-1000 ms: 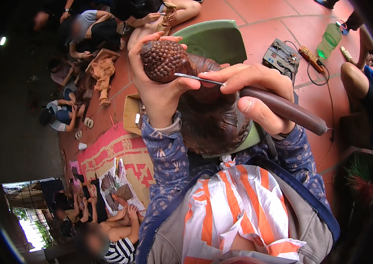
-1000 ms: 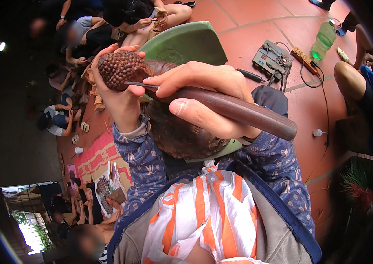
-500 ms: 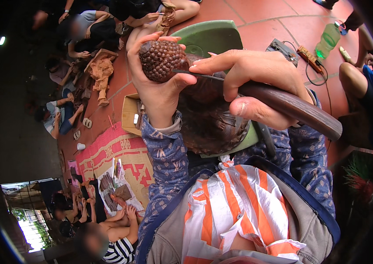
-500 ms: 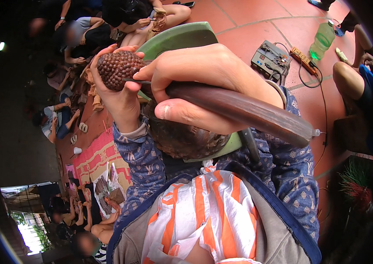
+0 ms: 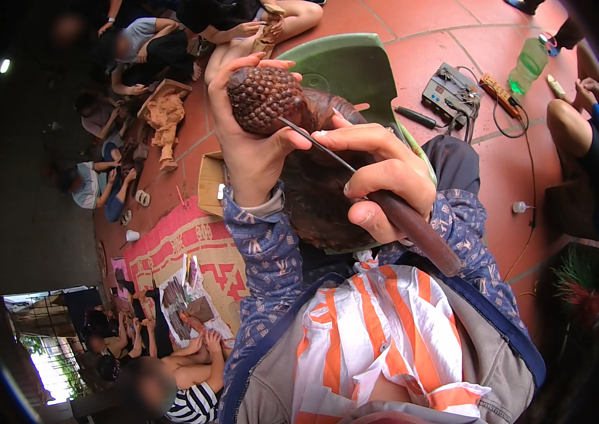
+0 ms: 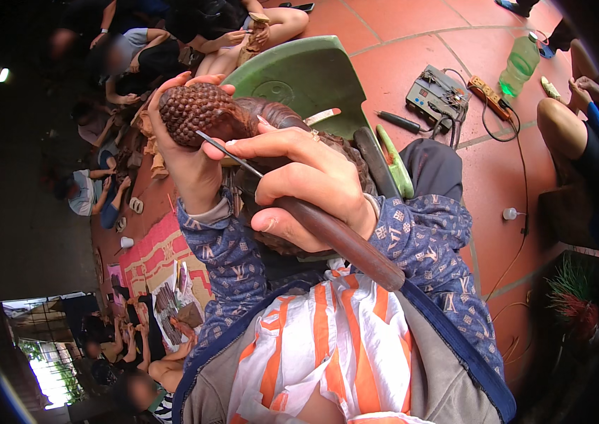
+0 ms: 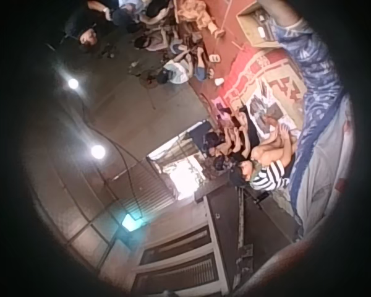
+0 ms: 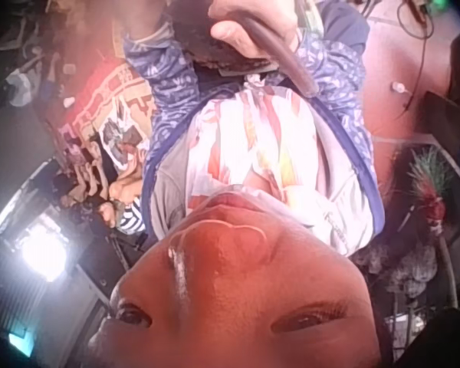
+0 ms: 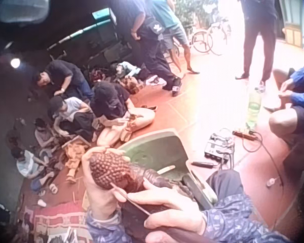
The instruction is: The person carves a small wooden object, likely a Buddha head, using a chisel and mallet. They hold the object in their left hand and carefully chip away at the surface with the chisel in their right hand, occasionally tapping it with a mallet.
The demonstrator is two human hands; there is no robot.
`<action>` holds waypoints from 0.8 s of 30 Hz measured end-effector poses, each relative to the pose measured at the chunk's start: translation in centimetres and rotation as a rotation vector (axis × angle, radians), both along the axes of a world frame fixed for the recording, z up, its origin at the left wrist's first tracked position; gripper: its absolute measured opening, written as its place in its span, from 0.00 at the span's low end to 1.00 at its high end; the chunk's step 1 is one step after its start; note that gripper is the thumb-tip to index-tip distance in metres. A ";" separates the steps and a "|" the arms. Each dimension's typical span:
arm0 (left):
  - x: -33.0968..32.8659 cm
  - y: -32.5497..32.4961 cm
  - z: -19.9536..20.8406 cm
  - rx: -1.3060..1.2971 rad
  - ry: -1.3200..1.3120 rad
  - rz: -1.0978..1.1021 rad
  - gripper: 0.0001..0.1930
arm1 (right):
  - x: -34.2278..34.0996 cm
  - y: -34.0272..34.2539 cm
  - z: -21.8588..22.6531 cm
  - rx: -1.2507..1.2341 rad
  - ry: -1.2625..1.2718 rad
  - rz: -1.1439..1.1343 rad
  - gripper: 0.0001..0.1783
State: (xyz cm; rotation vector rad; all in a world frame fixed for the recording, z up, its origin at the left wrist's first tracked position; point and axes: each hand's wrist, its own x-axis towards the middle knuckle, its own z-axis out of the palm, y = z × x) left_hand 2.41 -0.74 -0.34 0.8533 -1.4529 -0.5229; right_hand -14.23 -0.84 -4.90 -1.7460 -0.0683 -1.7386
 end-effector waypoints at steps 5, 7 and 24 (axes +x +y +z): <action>0.3 -0.6 -0.5 -0.011 -0.038 -0.097 0.52 | 0.9 0.6 -0.8 -0.020 -0.056 -0.138 0.26; 0.3 -0.1 -0.3 0.020 -0.036 -0.079 0.53 | 1.2 0.7 -0.8 -0.030 -0.037 -0.172 0.25; 0.3 0.2 -0.7 -0.017 -0.078 -0.083 0.50 | 1.0 1.6 -0.3 -0.067 0.079 -0.280 0.20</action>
